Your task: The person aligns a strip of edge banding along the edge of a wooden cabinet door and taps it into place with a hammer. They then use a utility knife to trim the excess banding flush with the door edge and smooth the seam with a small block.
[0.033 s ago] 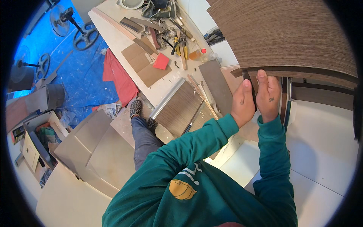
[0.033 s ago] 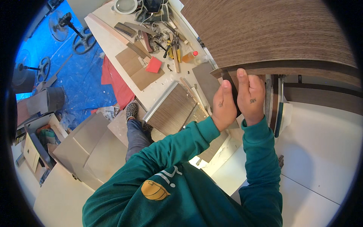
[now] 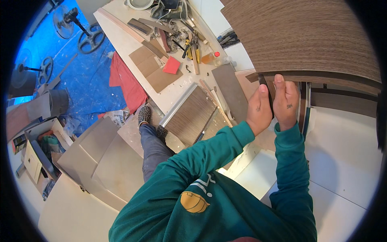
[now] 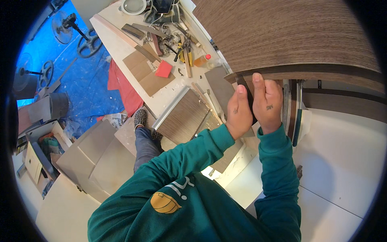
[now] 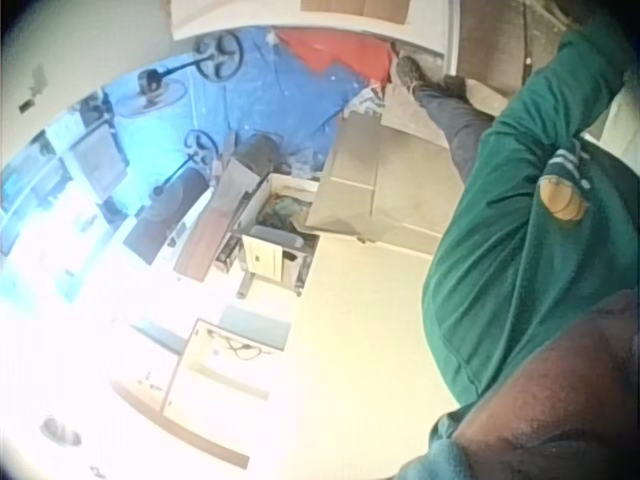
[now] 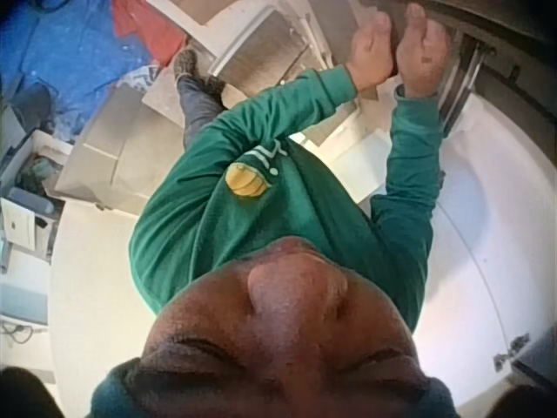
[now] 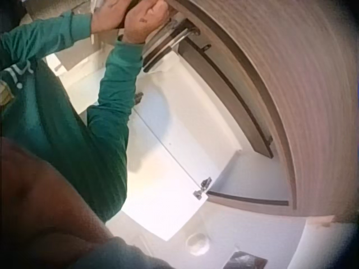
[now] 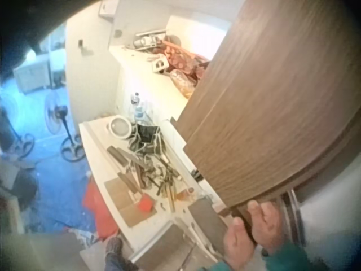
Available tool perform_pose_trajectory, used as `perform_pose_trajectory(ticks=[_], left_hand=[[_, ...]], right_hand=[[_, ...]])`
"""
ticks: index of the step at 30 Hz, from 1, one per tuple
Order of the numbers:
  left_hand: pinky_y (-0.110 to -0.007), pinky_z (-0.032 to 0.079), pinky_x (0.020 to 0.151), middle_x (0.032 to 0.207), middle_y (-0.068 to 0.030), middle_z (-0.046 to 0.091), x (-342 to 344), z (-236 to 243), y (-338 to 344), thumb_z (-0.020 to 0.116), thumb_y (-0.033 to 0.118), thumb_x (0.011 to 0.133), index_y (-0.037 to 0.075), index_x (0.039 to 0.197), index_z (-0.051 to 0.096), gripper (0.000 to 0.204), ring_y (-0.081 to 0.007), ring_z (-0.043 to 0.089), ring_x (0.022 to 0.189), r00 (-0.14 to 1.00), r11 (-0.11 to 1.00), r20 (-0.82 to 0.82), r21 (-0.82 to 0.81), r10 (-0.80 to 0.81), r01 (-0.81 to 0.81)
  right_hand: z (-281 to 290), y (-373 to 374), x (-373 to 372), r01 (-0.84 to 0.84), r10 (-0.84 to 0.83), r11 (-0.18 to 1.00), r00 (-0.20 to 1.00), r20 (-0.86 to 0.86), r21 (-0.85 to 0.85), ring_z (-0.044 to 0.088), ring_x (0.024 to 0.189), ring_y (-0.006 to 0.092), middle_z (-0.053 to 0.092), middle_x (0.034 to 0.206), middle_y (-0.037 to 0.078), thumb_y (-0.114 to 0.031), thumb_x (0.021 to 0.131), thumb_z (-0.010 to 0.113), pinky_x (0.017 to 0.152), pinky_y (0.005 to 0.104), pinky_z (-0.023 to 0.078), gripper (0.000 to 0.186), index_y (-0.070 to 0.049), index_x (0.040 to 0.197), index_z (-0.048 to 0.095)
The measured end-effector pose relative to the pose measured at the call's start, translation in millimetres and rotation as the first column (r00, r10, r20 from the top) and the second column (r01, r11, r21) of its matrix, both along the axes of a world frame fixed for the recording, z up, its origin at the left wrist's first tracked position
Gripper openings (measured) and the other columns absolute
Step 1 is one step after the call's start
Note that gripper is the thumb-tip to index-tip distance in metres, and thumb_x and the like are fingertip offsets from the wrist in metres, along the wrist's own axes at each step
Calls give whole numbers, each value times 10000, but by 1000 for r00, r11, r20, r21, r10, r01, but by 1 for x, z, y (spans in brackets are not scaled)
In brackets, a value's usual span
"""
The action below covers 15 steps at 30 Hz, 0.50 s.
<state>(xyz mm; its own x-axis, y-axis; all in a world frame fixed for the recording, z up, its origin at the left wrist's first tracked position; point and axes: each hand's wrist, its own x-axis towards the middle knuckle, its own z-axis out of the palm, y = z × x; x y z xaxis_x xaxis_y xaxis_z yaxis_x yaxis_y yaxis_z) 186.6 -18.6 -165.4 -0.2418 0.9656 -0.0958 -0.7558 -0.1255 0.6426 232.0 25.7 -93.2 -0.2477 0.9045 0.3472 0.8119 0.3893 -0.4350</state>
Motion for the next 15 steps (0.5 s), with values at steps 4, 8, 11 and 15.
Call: perform_pose_trajectory(ticks=[4, 8, 11, 15], left_hand=[[-335, 474, 930, 1126, -139, 666, 3, -6, 7, 279, 401, 1126, -47, 1233, 598, 560, -198, 597, 1036, 999, 998, -8, -16, -53, 53], [-345, 476, 941, 1142, -147, 667, -1, 0, 5, 268, 416, 1124, -49, 1242, 596, 581, -213, 605, 1045, 998, 998, -24, -17, -62, 61], [-349, 475, 953, 1157, -153, 668, -2, 2, 8, 261, 423, 1123, -48, 1251, 595, 592, -225, 610, 1061, 999, 999, -11, -21, -39, 39], [-358, 473, 967, 1172, -159, 669, -1, 3, 8, 255, 432, 1121, -49, 1262, 593, 604, -239, 614, 1081, 999, 999, 14, -8, -40, 40]], right_hand=[[-1, 3, -3, 6, -5, 1000, 1000, -10, 3, 510, 612, 249, 579, 667, 141, -248, 1046, 592, 598, 401, 417, 389, 26, 770, 583], [1, 0, -1, 8, -8, 1000, 1000, 9, 8, 509, 611, 256, 579, 670, 139, -237, 1043, 598, 596, 404, 416, 376, 19, 769, 581], [-1, 2, -1, 2, -2, 1000, 1000, 3, -1, 508, 610, 253, 575, 670, 139, -228, 1039, 605, 595, 404, 414, 366, 12, 763, 580], [-2, 3, 1, -6, 6, 1000, 1000, -12, 24, 515, 610, 251, 577, 675, 141, -218, 1037, 609, 597, 404, 415, 357, 7, 761, 580]])
